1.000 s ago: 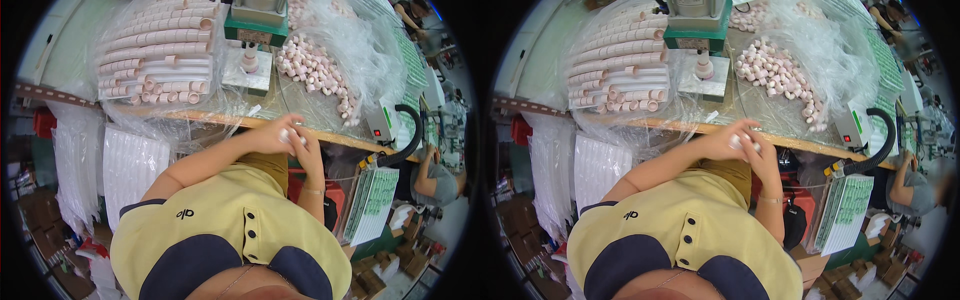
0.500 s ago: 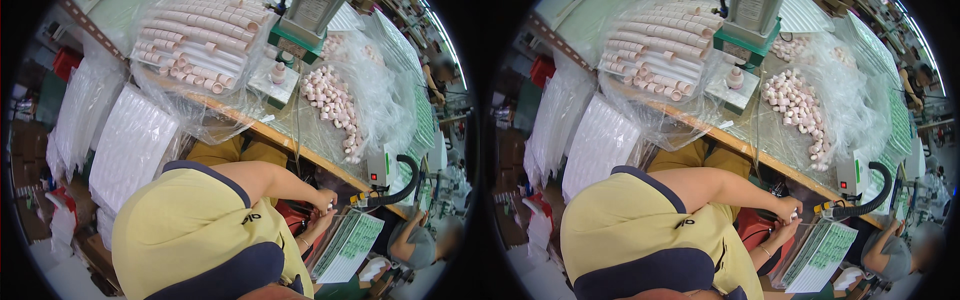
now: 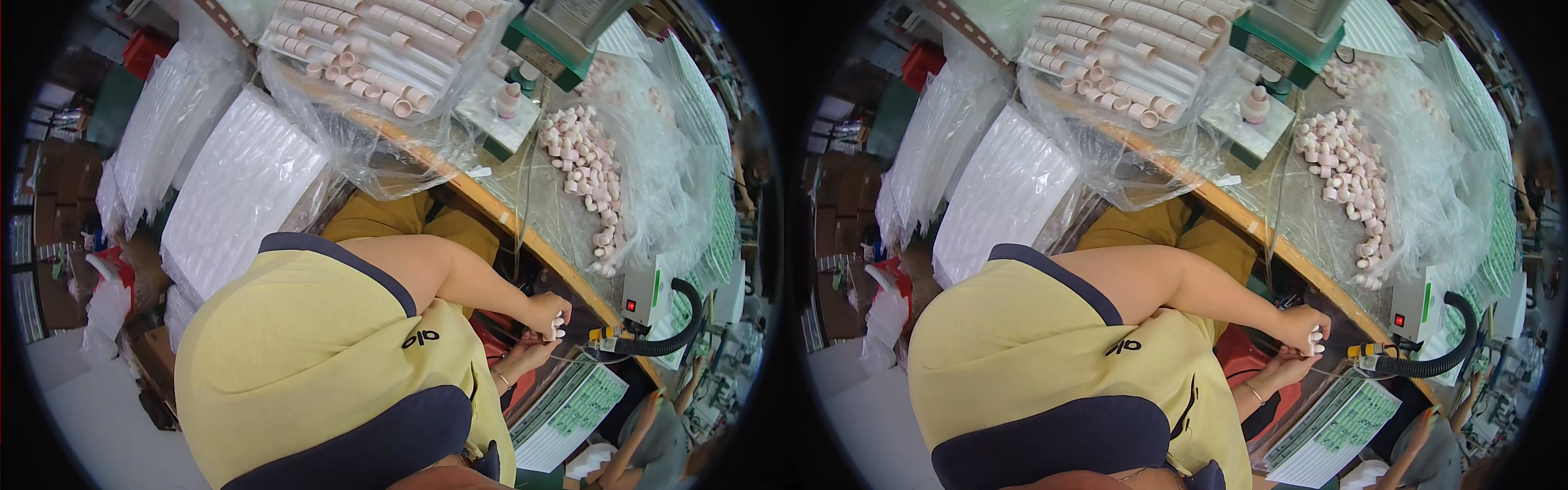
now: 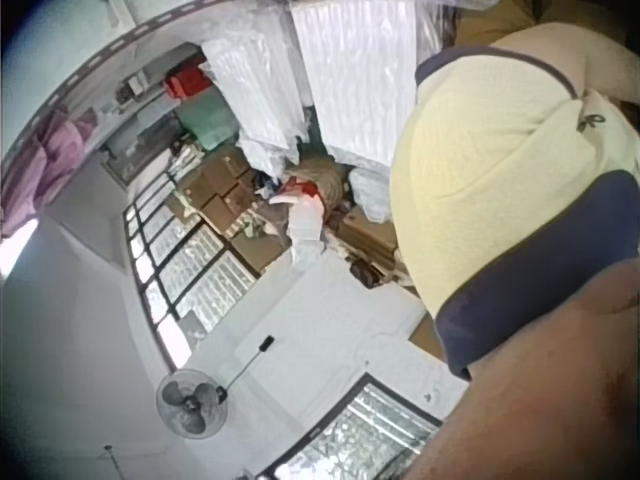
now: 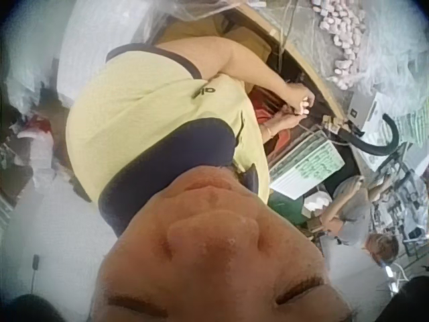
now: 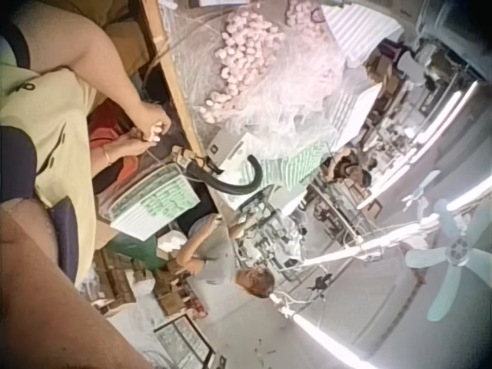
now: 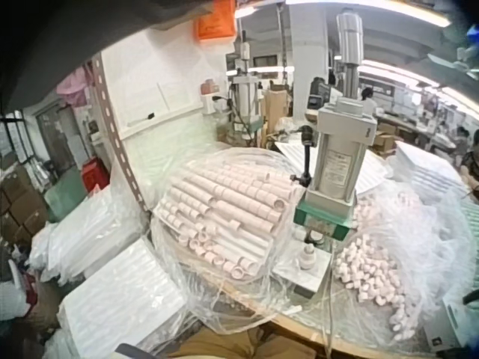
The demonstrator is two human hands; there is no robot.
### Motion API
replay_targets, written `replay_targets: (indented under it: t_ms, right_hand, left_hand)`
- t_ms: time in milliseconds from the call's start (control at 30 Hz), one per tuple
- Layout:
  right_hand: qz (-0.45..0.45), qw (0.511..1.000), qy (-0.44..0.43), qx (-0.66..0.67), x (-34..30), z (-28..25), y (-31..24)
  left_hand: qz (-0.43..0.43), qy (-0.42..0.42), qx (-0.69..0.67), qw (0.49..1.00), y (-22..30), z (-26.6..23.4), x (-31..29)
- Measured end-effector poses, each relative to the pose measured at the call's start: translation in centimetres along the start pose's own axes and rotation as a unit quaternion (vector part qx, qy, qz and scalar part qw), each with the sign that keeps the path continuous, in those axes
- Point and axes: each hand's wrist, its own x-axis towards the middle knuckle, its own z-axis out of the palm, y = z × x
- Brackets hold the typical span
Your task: Manually assemble and organize small plastic components into packaging trays.
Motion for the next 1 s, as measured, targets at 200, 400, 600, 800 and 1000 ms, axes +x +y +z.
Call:
replay_targets:
  t_ms: [200,400,600,800,1000]
  right_hand:
    - [-0.044,0.995,-0.089,-0.001,0.1,1.9,2.1]
    - [-0.199,0.945,-0.172,-0.195,-5.2,7.8,-0.4]
    - [-0.303,0.889,-0.253,-0.233,-6.1,13.3,-1.8]
    - [-0.335,0.867,-0.294,-0.221,-6.9,17.7,-2.6]
    - [-0.356,0.847,-0.288,-0.269,-6.0,19.5,-3.2]
  left_hand:
    - [0.089,-0.019,0.057,0.994,4.5,-8.0,-5.8]
    - [-0.129,0.177,0.171,0.961,9.8,-27.7,-25.4]
    - [-0.298,0.341,0.258,0.853,5.7,-35.0,-36.2]
    - [-0.312,0.31,0.326,0.837,3.5,-36.8,-35.7]
    - [-0.27,0.377,0.318,0.827,2.3,-37.0,-37.4]
